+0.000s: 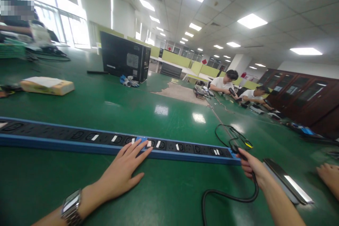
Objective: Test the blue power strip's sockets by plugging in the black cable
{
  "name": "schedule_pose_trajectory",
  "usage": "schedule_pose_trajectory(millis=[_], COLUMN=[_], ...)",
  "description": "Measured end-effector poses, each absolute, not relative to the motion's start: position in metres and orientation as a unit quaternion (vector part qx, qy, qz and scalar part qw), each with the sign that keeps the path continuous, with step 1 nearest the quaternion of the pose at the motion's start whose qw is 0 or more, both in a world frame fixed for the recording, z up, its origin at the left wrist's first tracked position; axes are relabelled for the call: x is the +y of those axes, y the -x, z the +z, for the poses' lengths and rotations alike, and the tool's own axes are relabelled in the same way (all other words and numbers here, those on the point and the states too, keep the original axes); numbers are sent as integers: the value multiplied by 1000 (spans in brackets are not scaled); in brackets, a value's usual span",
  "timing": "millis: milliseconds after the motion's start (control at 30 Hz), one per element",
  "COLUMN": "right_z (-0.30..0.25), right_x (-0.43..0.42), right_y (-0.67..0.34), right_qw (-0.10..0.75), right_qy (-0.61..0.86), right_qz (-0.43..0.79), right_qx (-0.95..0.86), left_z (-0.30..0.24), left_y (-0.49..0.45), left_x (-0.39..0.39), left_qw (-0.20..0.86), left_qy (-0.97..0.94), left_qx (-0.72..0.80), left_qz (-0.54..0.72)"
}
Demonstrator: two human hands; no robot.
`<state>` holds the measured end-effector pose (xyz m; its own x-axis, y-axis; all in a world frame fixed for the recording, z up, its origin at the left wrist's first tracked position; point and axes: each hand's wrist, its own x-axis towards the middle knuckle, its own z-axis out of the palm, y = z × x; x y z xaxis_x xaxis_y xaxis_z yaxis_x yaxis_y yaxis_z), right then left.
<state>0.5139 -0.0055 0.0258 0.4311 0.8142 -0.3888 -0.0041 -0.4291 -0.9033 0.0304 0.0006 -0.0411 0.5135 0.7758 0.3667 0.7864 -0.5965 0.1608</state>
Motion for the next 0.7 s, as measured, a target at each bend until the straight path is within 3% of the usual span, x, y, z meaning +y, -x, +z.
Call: schedule_pose_trajectory(millis=[700], right_z=[14], right_x=[10], right_y=[-522], right_qw=[419], right_qy=[717], right_qz=[514], right_qx=[-213], left_z=[-39], left_y=[-32], left_x=[1], left_qw=[20], left_qy=[870], left_qx=[-451], left_qz=[-200])
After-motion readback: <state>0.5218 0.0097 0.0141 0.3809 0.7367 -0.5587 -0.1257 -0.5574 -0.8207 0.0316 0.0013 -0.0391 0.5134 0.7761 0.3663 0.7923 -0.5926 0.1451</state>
